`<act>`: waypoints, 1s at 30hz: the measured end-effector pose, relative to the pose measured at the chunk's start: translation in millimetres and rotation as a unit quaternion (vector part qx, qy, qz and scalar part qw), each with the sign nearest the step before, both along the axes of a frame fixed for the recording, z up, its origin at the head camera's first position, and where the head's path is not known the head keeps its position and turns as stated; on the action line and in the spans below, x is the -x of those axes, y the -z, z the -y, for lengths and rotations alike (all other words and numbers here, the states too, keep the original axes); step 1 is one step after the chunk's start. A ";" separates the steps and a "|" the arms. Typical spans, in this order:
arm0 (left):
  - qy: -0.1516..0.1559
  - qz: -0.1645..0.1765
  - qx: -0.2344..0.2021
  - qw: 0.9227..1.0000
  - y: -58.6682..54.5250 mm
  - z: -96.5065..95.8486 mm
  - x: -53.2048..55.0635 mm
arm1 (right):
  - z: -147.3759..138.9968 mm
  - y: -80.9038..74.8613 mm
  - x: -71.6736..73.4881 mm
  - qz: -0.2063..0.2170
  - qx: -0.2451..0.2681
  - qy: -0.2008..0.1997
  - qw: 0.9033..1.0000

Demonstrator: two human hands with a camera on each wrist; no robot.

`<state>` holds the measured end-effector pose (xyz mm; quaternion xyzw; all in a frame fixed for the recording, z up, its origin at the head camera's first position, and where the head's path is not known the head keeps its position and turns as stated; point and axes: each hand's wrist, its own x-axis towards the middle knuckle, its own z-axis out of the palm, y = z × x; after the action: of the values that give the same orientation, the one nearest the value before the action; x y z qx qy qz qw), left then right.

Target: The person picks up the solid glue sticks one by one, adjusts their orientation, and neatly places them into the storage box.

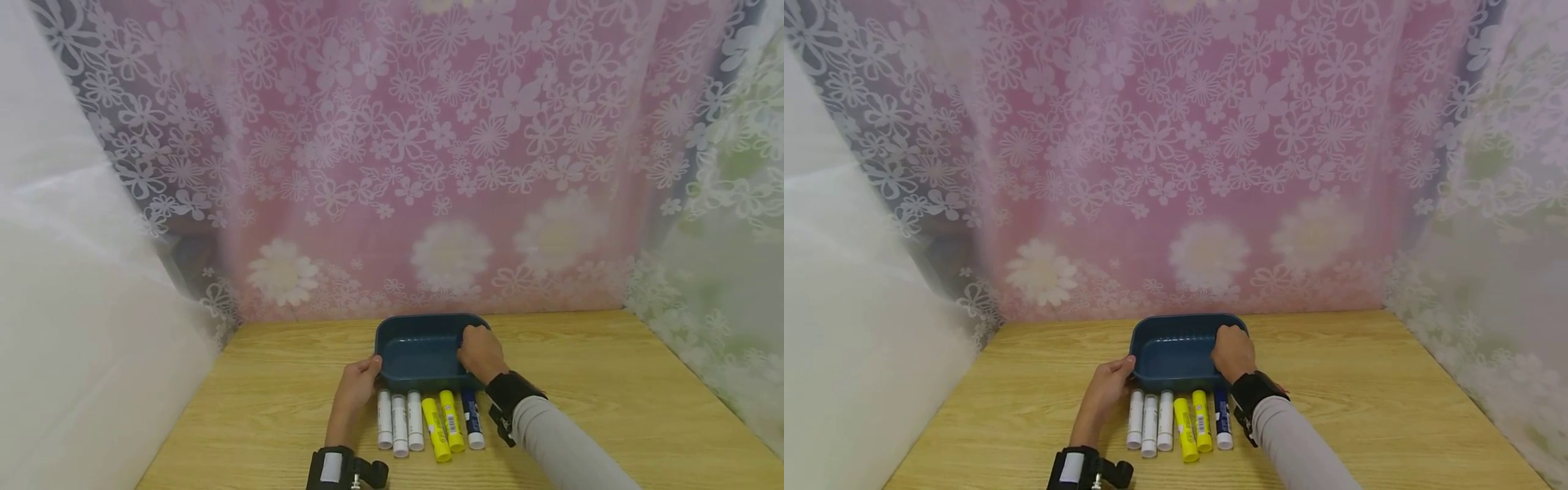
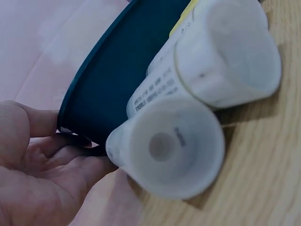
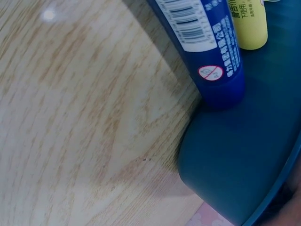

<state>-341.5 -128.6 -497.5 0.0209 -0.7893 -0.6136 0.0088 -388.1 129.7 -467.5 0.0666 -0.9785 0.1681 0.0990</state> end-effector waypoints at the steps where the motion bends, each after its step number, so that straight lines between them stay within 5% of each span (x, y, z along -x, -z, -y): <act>1: 0.007 0.004 -0.004 1.000 -0.5 0.5 -0.1 | 0.2 0.3 -0.3 0.001 0.001 0.000 1.000; 11: 0.077 0.026 -0.033 0.996 -9.1 10.4 -1.6 | 1.4 0.5 -1.9 0.001 0.014 -0.009 1.000; 30: 0.081 0.022 -0.026 0.996 -9.4 7.3 3.8 | -3.7 -6.6 -5.3 0.024 0.003 -0.007 1.000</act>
<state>-345.2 -135.9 -488.1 -0.0292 -0.7724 -0.6318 -0.0582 -382.7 133.3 -460.9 0.0693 -0.9797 0.1730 0.0741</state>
